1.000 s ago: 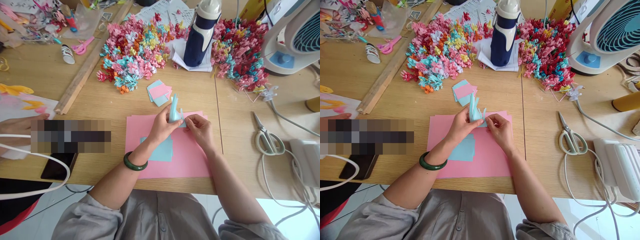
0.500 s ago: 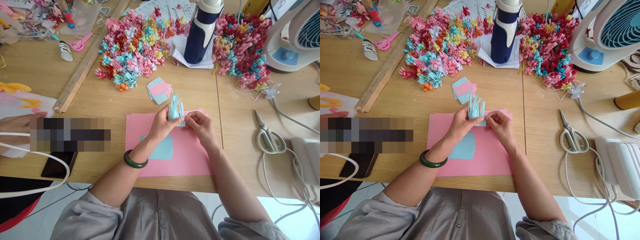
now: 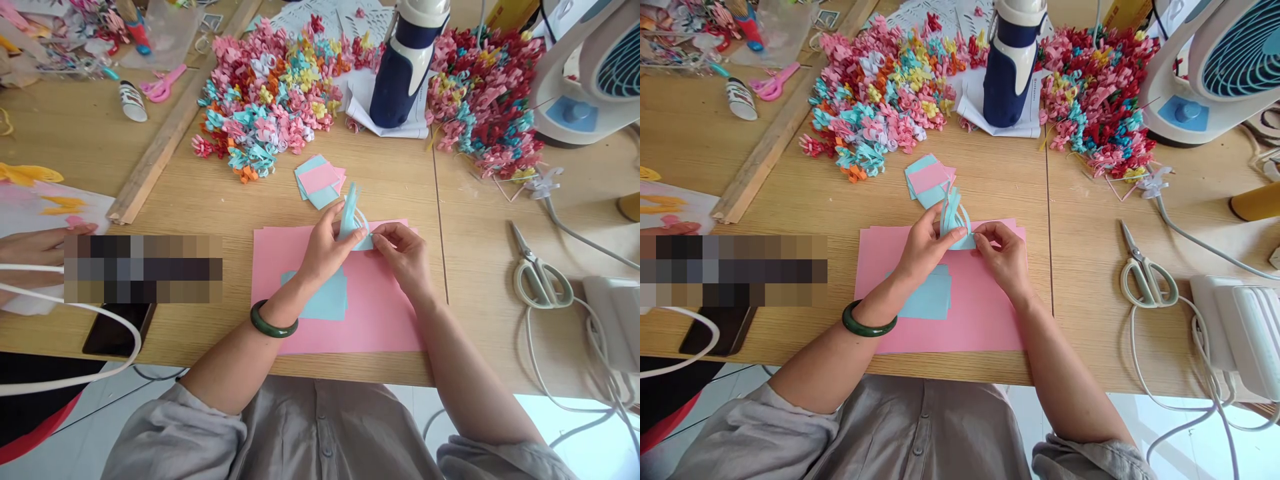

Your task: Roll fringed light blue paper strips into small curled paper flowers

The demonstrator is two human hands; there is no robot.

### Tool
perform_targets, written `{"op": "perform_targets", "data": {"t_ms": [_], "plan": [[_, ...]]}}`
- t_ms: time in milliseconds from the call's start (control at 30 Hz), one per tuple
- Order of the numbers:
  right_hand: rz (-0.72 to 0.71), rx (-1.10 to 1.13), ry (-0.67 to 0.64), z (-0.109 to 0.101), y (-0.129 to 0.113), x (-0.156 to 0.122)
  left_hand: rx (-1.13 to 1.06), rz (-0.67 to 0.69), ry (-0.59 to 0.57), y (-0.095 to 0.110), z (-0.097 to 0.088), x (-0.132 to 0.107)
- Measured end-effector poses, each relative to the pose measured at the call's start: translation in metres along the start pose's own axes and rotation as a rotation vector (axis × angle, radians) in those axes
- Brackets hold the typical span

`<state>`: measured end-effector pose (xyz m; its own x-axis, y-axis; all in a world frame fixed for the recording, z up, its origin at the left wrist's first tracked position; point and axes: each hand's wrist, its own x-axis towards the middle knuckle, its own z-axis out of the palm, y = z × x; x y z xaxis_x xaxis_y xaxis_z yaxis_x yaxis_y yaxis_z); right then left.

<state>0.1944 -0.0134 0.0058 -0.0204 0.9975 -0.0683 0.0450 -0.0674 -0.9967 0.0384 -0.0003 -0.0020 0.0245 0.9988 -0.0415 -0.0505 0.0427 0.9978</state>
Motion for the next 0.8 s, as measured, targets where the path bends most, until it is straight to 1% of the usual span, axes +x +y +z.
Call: {"op": "perform_targets", "data": {"t_ms": [133,300,367,467,567,600,633,667,733,767,800], "plan": [[0.042,0.015,-0.003,-0.001,-0.005,-0.001,-0.006,-0.004,0.029,-0.004,-0.004,0.002],[0.079,-0.065,-0.022,-0.003,-0.006,-0.001,0.011,0.021,-0.007,-0.005,-0.004,0.001],[0.046,-0.091,-0.006,-0.003,-0.004,0.0,0.002,0.036,-0.027,-0.006,-0.002,0.0],[-0.024,-0.107,0.071,-0.003,-0.001,0.001,0.008,0.047,-0.056,-0.007,0.001,-0.002],[-0.058,-0.131,0.112,-0.003,-0.002,0.002,0.053,0.023,-0.113,-0.008,0.002,-0.004],[-0.07,-0.146,0.112,-0.004,-0.004,0.001,0.086,0.024,-0.109,-0.008,0.001,-0.004],[-0.081,-0.162,0.109,-0.004,-0.005,0.001,0.13,0.042,-0.076,-0.007,0.0,-0.004],[-0.087,-0.181,0.1,-0.004,-0.007,0.001,0.181,0.081,-0.017,-0.006,-0.001,-0.003],[-0.085,-0.226,0.064,-0.005,-0.009,0.0,0.282,0.203,0.13,-0.002,-0.005,-0.002],[-0.088,-0.255,0.031,-0.006,-0.009,0.0,0.314,0.27,0.183,0.0,-0.007,-0.001],[-0.108,-0.295,-0.008,-0.007,-0.009,0.001,0.331,0.326,0.212,0.003,-0.009,0.0]]}}
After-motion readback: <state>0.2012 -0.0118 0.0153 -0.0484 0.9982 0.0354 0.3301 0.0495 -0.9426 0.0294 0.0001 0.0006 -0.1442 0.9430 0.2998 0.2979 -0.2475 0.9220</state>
